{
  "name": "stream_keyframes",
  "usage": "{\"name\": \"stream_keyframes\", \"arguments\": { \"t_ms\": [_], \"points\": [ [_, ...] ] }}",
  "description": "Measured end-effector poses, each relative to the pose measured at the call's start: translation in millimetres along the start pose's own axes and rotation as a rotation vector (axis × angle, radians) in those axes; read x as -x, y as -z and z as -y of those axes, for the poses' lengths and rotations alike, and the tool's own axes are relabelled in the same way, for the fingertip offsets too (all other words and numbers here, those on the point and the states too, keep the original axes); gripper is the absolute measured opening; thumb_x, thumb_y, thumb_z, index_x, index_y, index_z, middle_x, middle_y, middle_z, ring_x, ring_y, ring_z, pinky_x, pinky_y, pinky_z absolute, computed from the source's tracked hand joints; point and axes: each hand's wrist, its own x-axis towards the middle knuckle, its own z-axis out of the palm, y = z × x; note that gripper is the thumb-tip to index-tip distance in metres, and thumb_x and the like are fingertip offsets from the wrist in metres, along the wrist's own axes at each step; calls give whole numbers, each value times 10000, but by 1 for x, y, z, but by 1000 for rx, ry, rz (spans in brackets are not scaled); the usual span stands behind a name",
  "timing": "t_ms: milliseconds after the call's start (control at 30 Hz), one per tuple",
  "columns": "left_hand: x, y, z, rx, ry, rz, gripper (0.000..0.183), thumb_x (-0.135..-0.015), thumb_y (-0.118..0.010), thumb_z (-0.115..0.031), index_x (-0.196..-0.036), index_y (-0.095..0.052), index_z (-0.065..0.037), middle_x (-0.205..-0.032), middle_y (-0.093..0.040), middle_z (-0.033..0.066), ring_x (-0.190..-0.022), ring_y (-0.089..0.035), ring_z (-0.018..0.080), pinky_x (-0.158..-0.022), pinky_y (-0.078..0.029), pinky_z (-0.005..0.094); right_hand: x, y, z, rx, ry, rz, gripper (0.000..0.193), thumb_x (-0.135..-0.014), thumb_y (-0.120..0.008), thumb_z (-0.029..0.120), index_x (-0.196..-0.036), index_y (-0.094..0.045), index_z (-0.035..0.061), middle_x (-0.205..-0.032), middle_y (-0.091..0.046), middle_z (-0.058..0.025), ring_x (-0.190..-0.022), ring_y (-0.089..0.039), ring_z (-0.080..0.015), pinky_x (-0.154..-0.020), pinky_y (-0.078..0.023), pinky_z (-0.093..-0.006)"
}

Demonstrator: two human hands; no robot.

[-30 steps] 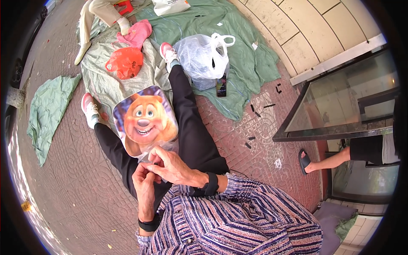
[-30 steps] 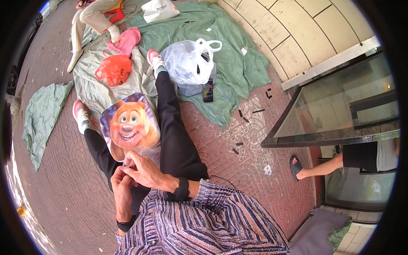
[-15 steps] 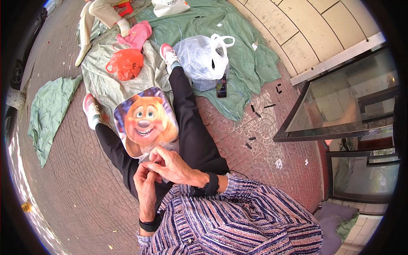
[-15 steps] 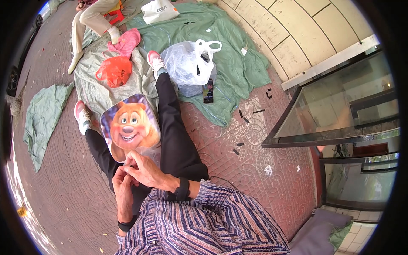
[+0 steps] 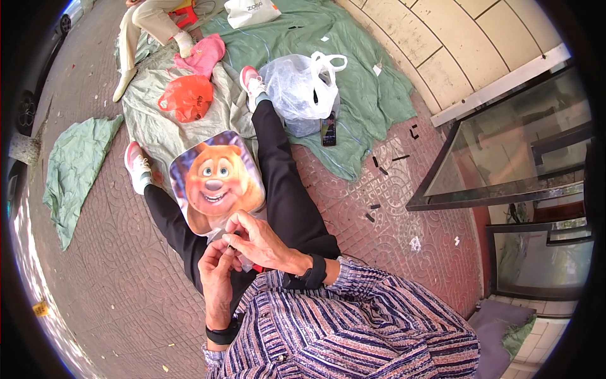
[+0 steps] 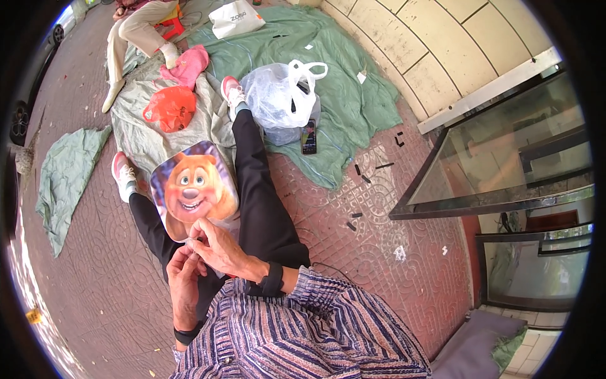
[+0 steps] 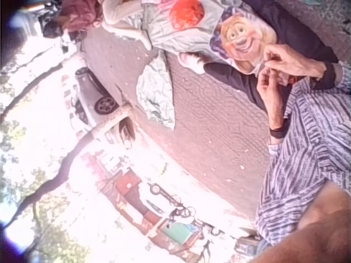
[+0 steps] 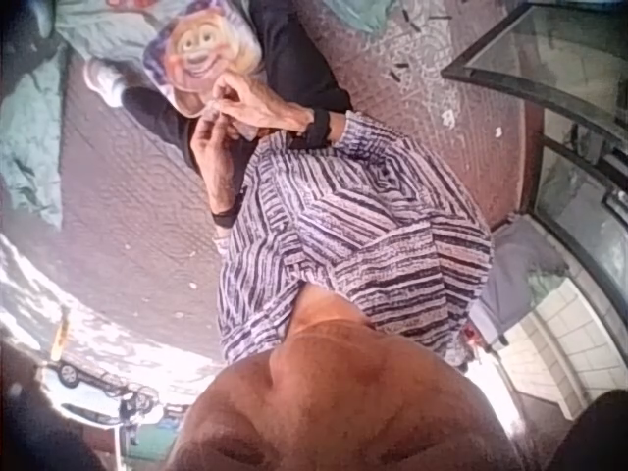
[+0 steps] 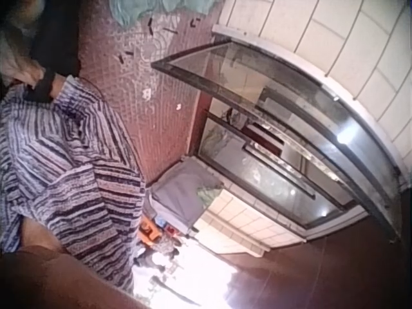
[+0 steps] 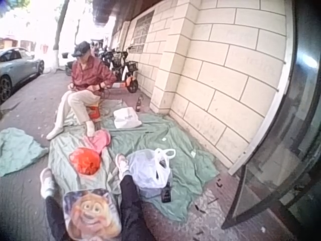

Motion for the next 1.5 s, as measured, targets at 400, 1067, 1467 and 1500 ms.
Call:
{"name": "stream_keyframes", "arguments": {
  "t_ms": [400,1067,1467,1500],
  "points": [
    [1,6,2,2,34,5,88,-851,-509,-55,-906,-549,1,-712,-582,40,-534,-521,84,-507,-415,183,3,-3,-7,79,88,23,131,-834,-548,70,-883,-438,15,-692,-536,-60,-589,-508,-90,-512,-421,-255],
    [-3,7,4,138,64,19,130,-814,-465,-23,-901,-548,25,-736,-590,88,-529,-547,129,-508,-450,209,2,-5,-11,123,113,3,130,-834,-551,63,-879,-440,12,-691,-505,-57,-595,-503,-89,-519,-422,-257],
    [0,8,4,89,44,37,193,-831,-503,-36,-1006,-554,28,-788,-606,98,-573,-559,127,-553,-465,221,-1,-4,-20,-147,-79,-31,106,-840,-561,80,-870,-491,6,-747,-533,-22,-614,-529,-54,-493,-458,-198],
    [-1,7,3,103,65,48,200,-833,-500,-32,-1015,-553,31,-805,-610,104,-581,-560,126,-563,-467,223,-2,-1,-14,-225,-162,-32,104,-839,-566,79,-878,-494,15,-742,-539,-19,-609,-526,-49,-496,-454,-190]
  ]
}}
